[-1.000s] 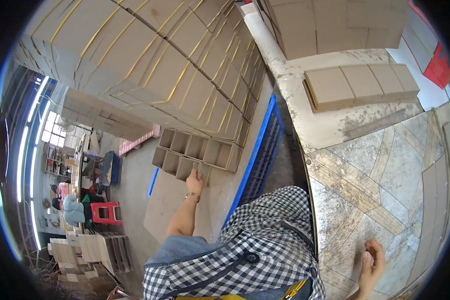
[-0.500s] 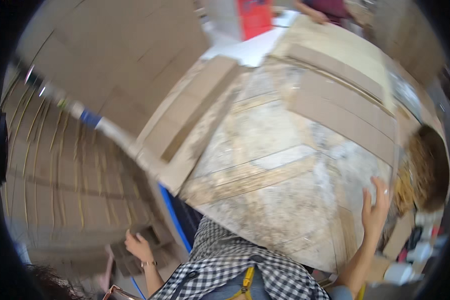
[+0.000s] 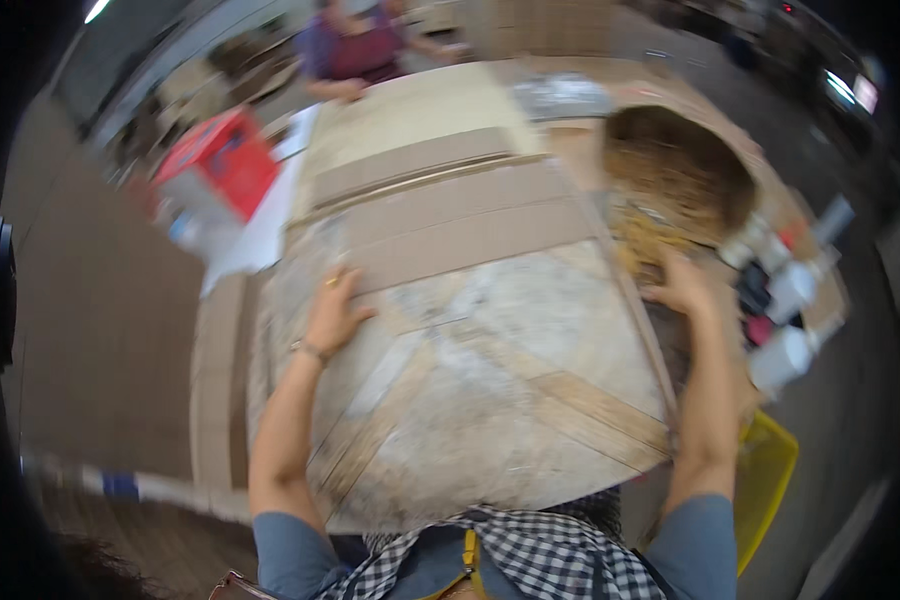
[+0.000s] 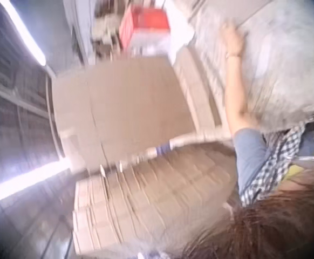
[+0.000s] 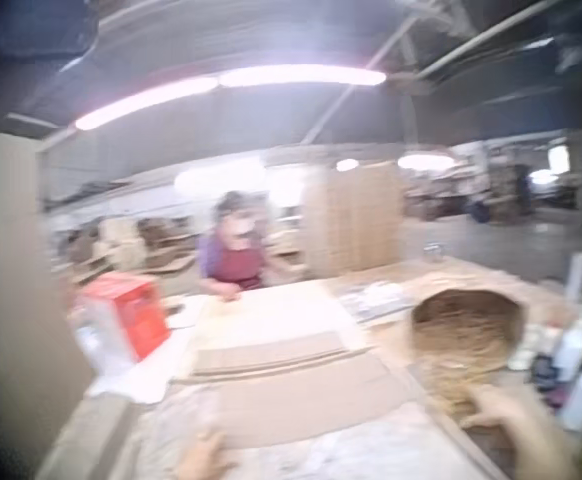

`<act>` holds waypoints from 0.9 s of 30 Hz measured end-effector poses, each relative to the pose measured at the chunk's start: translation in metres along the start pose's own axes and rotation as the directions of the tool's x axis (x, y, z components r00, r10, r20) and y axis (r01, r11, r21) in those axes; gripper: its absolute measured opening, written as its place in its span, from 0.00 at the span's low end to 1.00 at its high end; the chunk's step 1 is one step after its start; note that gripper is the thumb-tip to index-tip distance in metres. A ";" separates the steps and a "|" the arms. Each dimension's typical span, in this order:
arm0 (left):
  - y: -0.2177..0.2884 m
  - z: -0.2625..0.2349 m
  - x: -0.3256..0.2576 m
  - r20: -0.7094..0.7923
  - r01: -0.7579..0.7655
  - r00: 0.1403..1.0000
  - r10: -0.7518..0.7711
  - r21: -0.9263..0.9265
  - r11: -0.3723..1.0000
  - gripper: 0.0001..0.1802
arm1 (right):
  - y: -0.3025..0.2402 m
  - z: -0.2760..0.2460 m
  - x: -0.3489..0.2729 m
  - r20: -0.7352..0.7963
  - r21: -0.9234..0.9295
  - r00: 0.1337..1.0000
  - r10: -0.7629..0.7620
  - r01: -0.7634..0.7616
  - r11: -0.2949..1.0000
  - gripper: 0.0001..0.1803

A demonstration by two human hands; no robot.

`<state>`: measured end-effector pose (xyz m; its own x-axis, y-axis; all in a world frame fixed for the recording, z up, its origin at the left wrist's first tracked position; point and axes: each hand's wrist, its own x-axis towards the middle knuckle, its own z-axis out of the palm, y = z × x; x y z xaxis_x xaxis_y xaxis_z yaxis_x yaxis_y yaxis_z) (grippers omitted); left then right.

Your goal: The recorder is assembling cardboard grid dividers, folding cardboard sheets into trays, and applying glue in a manufacturing environment.

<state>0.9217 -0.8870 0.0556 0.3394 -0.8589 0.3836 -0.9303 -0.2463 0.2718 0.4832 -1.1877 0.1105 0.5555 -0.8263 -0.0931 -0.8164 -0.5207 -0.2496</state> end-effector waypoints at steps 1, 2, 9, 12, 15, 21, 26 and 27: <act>-0.009 0.017 0.014 0.015 0.010 1.000 -0.009 -0.058 0.998 0.28 | 0.009 0.005 -0.001 -0.066 -0.045 0.998 -0.006 0.003 0.999 0.45; -0.020 0.028 0.023 0.036 0.033 0.999 -0.030 -0.097 0.995 0.30 | 0.020 0.008 0.001 -0.127 0.035 0.992 -0.020 0.024 0.999 0.46; 0.003 0.029 0.017 -0.002 -0.093 0.994 0.108 0.492 0.866 0.15 | 0.024 -0.040 -0.065 -0.138 0.035 0.927 0.349 -0.348 0.937 0.53; -0.006 0.044 0.010 -0.007 -0.035 0.999 0.045 0.515 0.856 0.19 | 0.026 -0.019 -0.096 -0.057 -0.105 0.924 0.378 -0.382 0.918 0.60; -0.001 0.049 0.011 -0.139 -0.040 0.980 0.142 0.563 0.825 0.21 | 0.030 -0.011 -0.103 -0.051 -0.094 0.938 0.344 -0.347 0.933 0.59; 0.009 0.049 -0.001 -0.226 0.313 0.936 -0.269 0.189 0.931 0.17 | 0.022 -0.029 -0.107 -0.101 0.043 0.980 0.171 -0.168 0.985 0.34; 0.010 0.061 -0.004 -0.052 0.425 0.808 -0.587 -0.639 0.641 0.20 | 0.007 -0.041 -0.120 -0.274 -0.040 0.929 0.250 -0.271 0.962 0.17; 0.013 0.063 0.002 0.040 0.422 0.740 -0.671 -0.805 0.416 0.21 | -0.002 -0.043 -0.122 -0.299 -0.070 0.901 0.313 -0.348 0.935 0.15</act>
<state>0.9012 -0.9197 0.0044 0.8703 -0.4881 0.0659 -0.1324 -0.1029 0.9858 0.4102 -1.0948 0.1639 0.1979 -0.9721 0.1260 -0.9675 -0.2144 -0.1339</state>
